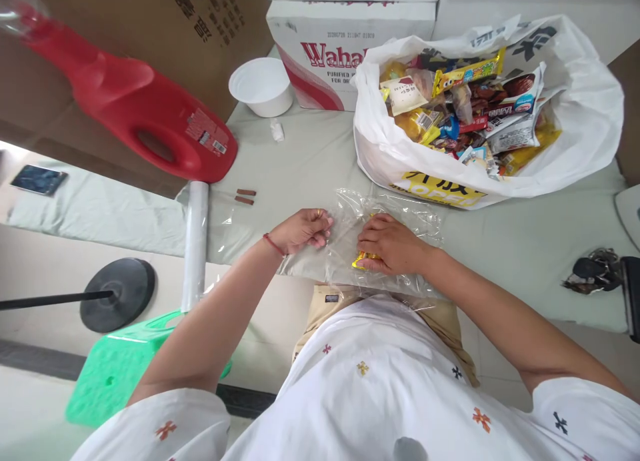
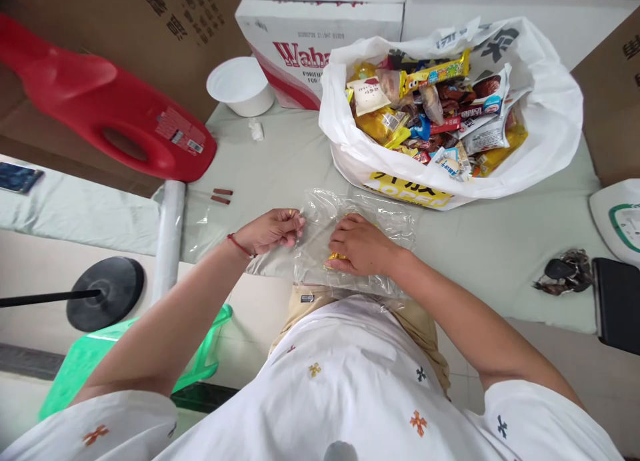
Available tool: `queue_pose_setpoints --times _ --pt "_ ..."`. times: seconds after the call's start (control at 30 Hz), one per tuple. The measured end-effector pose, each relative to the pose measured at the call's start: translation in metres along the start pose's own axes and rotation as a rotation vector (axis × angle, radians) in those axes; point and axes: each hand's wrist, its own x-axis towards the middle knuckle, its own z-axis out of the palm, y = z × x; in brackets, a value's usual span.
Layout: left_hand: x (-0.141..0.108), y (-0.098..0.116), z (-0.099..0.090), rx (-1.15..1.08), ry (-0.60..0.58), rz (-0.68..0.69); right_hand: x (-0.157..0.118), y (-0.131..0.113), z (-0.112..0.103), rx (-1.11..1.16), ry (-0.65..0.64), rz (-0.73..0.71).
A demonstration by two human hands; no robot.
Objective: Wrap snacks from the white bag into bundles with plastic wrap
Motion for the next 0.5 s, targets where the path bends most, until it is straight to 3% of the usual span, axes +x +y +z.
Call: queue_pose_setpoints --times 0.17,0.3,0.5 --pt "-0.01 -0.005 0.0 0.058 0.016 -0.004 0.0 0.0 0.001 -0.012 -0.019 0.001" --pt "-0.025 -0.014 0.023 0.029 0.076 -0.018 0.001 0.001 0.003 -0.026 -0.042 -0.004" --pt "-0.034 -0.027 0.056 -0.043 0.246 0.127 -0.001 0.003 -0.003 0.046 -0.052 -0.008"
